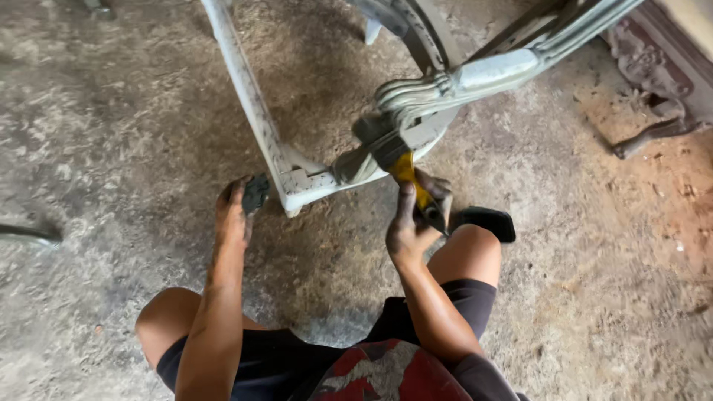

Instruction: The person kneels on the floor and uses a brush and a cloth to clean a white ornate furniture frame. They repeatedly brush dust off the frame and wipe it with the cloth, moving around the frame to reach different sections.

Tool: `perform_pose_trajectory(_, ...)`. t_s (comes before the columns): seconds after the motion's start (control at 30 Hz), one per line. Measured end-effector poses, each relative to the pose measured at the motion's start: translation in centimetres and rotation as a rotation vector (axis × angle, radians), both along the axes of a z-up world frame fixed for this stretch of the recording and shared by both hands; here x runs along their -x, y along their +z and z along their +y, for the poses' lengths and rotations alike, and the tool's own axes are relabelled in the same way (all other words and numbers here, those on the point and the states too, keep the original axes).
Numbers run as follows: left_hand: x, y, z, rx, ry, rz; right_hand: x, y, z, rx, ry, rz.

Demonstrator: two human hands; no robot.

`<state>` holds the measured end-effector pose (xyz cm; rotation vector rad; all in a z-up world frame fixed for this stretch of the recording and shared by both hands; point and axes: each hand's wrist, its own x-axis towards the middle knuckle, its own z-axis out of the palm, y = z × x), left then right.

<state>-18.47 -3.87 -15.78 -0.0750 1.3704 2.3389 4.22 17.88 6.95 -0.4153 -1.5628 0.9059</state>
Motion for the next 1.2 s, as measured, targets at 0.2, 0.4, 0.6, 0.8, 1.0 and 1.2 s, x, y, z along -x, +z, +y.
perform_pose_trajectory(0.2, -0.3, 0.5, 0.3, -0.013, 0.003, -0.028, -1.0, -0.5, 0.6, -0.03, -0.001, 0.036)
perform_pose_trajectory(0.4, -0.1, 1.6, 0.3, -0.015, -0.009, -0.007, -0.7, -1.3, 3.7, -0.024, 0.216, 0.07)
perform_pose_trajectory(0.6, -0.3, 1.8, -0.6, 0.057, 0.02, -0.033, -5.5, 1.0, 11.6, -0.226, -0.204, 0.038)
perform_pose_trajectory(0.8, -0.8, 1.2, -0.5, 0.205, -0.043, 0.024, -3.9, 9.5, 16.4, 0.11, 0.47, 0.105)
perform_pose_trajectory(1.0, -4.1, 1.1, -1.3, 0.191, -0.052, -0.063, -2.1, 14.6, 16.9, -0.013, 0.279, -0.235)
perform_pose_trajectory(1.2, -11.9, 5.7, -2.5, -0.069, -0.026, -0.265, -3.0, 17.0, 15.8, 0.206, 0.558, -0.555)
